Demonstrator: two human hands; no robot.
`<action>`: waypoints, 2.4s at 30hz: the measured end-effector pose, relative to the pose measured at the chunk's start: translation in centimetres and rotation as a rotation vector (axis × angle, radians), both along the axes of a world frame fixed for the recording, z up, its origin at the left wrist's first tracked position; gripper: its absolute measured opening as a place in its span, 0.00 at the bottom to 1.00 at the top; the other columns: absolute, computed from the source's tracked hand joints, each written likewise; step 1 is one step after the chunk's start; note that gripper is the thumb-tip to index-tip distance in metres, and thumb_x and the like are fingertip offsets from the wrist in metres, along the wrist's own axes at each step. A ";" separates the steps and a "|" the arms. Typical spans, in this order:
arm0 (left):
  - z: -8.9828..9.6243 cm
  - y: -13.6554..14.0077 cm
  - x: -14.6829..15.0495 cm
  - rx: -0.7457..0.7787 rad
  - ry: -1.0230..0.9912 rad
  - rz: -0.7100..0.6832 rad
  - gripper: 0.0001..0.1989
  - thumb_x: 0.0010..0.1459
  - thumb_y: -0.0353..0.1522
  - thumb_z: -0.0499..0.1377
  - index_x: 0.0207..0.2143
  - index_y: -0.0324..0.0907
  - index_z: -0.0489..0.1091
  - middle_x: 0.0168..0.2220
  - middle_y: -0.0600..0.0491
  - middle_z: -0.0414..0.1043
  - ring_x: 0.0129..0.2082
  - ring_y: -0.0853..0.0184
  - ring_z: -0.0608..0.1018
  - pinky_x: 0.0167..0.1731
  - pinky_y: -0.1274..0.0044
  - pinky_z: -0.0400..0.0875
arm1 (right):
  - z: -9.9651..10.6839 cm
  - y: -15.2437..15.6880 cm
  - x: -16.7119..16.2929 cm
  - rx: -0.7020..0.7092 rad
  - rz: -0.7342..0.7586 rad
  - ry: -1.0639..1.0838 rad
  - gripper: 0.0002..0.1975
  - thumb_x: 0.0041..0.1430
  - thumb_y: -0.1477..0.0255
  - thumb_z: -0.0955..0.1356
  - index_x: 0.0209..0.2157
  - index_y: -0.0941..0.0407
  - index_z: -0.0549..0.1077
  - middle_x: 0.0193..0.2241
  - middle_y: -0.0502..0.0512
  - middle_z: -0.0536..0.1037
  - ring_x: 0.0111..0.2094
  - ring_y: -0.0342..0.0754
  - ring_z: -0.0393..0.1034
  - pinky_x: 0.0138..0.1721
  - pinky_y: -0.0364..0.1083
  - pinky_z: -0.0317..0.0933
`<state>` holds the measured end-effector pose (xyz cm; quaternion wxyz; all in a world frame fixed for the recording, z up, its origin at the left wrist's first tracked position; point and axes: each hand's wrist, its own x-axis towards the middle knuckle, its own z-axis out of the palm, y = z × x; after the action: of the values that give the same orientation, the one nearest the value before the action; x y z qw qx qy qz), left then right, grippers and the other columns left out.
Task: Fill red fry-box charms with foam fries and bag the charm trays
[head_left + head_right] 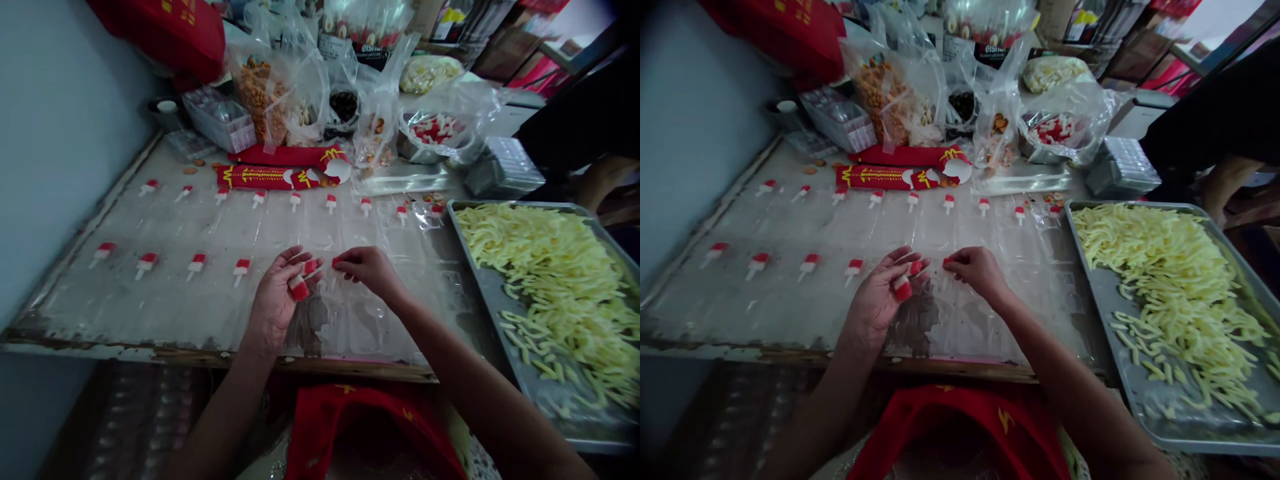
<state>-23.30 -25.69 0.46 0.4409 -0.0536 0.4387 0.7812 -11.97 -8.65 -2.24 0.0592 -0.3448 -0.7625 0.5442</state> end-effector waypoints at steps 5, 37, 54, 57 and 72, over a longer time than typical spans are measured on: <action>-0.4 0.8 0.4 0.018 0.034 0.032 0.16 0.54 0.20 0.61 0.45 0.39 0.71 0.46 0.46 0.76 0.50 0.55 0.81 0.49 0.67 0.78 | -0.6 -0.1 -0.2 0.490 0.017 -0.072 0.06 0.51 0.69 0.77 0.28 0.55 0.80 0.25 0.50 0.78 0.26 0.44 0.67 0.28 0.46 0.54; 0.0 9.0 5.1 0.046 -0.027 -0.146 0.11 0.59 0.24 0.60 0.45 0.39 0.72 0.45 0.44 0.79 0.48 0.59 0.82 0.56 0.64 0.72 | 0.4 6.4 7.6 0.663 0.152 -0.060 0.06 0.60 0.67 0.74 0.35 0.55 0.80 0.30 0.52 0.78 0.30 0.45 0.70 0.34 0.45 0.60; 0.4 8.8 4.8 -0.092 0.322 -0.162 0.10 0.54 0.30 0.68 0.40 0.40 0.77 0.42 0.49 0.78 0.43 0.66 0.79 0.48 0.74 0.72 | 5.5 10.2 17.5 0.284 -0.146 0.072 0.12 0.60 0.64 0.71 0.42 0.55 0.81 0.33 0.53 0.81 0.35 0.48 0.73 0.38 0.47 0.64; 0.7 8.5 3.2 -0.095 0.340 -0.113 0.11 0.52 0.31 0.69 0.39 0.41 0.76 0.39 0.51 0.78 0.39 0.67 0.79 0.45 0.73 0.73 | 2.6 12.4 17.1 0.136 -0.030 -0.012 0.14 0.57 0.63 0.71 0.39 0.58 0.81 0.28 0.51 0.79 0.29 0.45 0.69 0.31 0.44 0.60; 2.2 10.4 -0.1 -0.193 0.521 -0.195 0.17 0.47 0.36 0.74 0.37 0.39 0.76 0.36 0.50 0.78 0.37 0.68 0.79 0.45 0.74 0.74 | -1.5 10.7 16.4 0.503 0.125 -0.047 0.12 0.63 0.65 0.67 0.32 0.50 0.83 0.33 0.55 0.79 0.34 0.49 0.75 0.37 0.47 0.63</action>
<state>-23.44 -15.30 2.67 0.3790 0.1495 0.6126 0.6773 4.48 2.07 -3.71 0.0916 -0.2841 -0.8949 0.3318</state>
